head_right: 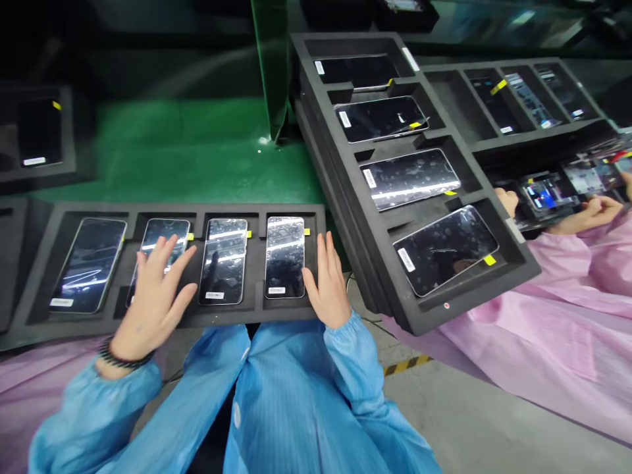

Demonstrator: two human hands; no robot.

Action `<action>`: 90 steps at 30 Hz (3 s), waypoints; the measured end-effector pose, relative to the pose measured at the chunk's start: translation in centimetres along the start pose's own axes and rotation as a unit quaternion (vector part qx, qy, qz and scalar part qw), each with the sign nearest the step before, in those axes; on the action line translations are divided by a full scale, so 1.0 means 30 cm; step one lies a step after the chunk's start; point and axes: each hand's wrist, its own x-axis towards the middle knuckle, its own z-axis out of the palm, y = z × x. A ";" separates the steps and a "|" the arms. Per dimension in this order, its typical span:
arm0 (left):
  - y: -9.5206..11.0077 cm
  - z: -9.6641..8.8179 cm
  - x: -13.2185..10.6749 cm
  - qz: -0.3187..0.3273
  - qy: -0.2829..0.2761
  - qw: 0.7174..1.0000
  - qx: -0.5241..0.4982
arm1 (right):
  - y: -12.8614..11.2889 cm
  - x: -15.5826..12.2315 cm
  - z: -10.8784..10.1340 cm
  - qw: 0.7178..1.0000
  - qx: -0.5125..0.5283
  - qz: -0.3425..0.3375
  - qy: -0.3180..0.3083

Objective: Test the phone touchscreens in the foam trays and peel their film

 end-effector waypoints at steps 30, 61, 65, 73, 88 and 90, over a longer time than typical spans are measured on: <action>0.009 0.078 0.080 0.011 0.037 0.999 -0.001 | -0.032 0.092 -0.019 0.992 -0.061 -0.110 0.008; 0.036 0.053 0.168 -0.015 0.096 0.995 -0.003 | -0.047 0.184 -0.023 0.987 -0.106 -0.124 0.006; 0.035 0.066 0.183 -0.022 0.061 0.998 0.011 | -0.047 0.192 -0.018 0.987 -0.106 -0.124 -0.006; 0.047 0.043 0.163 -0.071 0.093 0.993 0.011 | -0.037 0.175 -0.027 0.990 -0.041 -0.128 0.049; 0.033 0.062 0.170 -0.083 0.068 0.994 -0.027 | -0.054 0.217 -0.021 0.985 -0.106 -0.136 0.011; 0.033 0.064 0.168 -0.079 0.064 0.994 -0.038 | -0.068 0.249 -0.018 0.980 -0.132 -0.151 -0.015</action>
